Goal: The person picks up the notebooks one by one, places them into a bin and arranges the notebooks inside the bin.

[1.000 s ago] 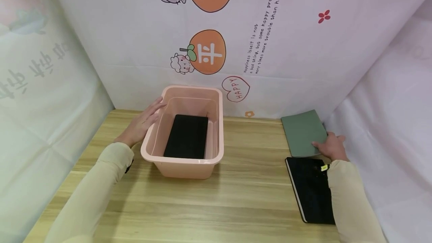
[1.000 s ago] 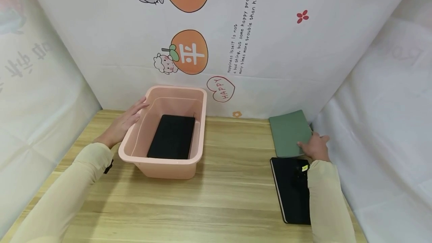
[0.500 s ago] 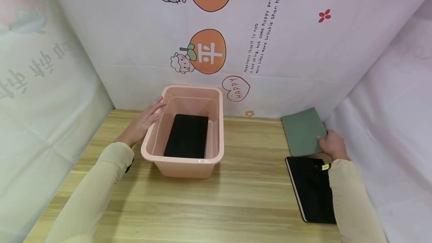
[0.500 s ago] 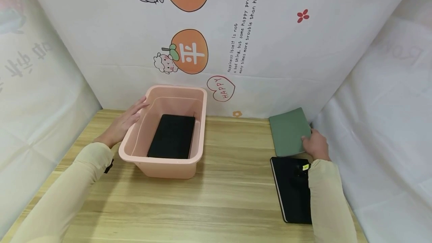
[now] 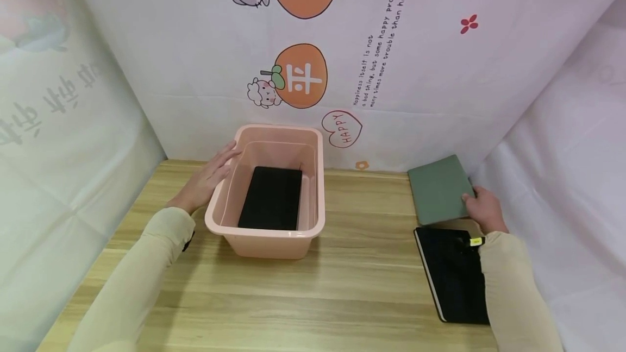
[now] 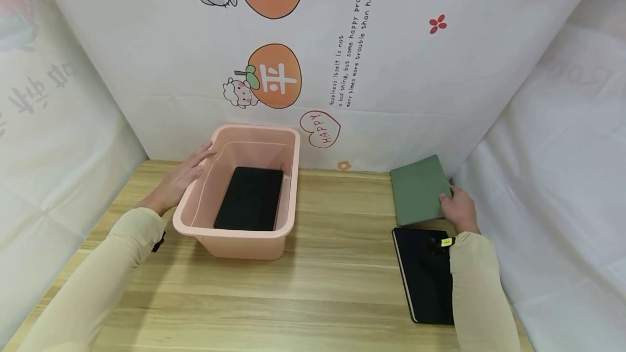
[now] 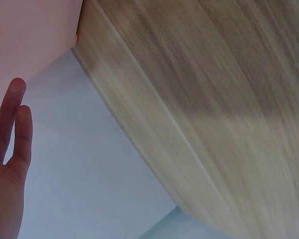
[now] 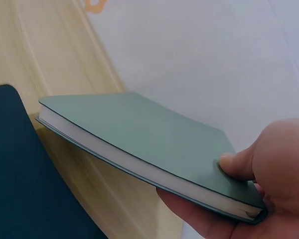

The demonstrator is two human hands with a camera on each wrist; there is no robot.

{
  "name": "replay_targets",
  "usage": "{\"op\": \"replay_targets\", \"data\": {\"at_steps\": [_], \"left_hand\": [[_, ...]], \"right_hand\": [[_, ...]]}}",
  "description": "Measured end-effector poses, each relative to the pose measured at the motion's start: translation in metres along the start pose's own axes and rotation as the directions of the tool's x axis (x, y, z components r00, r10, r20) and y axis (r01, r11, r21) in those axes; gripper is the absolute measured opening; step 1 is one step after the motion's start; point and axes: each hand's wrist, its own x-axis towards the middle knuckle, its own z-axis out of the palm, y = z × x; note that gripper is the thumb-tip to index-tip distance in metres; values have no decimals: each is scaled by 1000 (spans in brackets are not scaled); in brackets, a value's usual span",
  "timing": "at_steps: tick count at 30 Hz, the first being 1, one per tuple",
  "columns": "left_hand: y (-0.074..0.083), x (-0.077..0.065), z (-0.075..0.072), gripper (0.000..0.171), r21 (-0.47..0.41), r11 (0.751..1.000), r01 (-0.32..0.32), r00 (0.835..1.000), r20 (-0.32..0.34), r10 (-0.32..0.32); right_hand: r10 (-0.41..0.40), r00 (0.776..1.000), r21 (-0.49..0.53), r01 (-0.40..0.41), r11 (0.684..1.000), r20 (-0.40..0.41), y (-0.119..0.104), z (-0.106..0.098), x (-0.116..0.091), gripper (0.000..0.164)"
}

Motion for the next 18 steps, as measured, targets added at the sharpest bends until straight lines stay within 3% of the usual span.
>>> {"op": "replay_targets", "data": {"at_steps": [10,18], "left_hand": [[-1,-1,2,48,2,1000,13,1000,4,-13],[-2,0,2,47,2,1000,-2,1000,-11,2]], "right_hand": [[37,998,187,-45,981,49,-9,4,-10,63],[35,995,322,-63,945,92,-17,5,-15,65]]}}
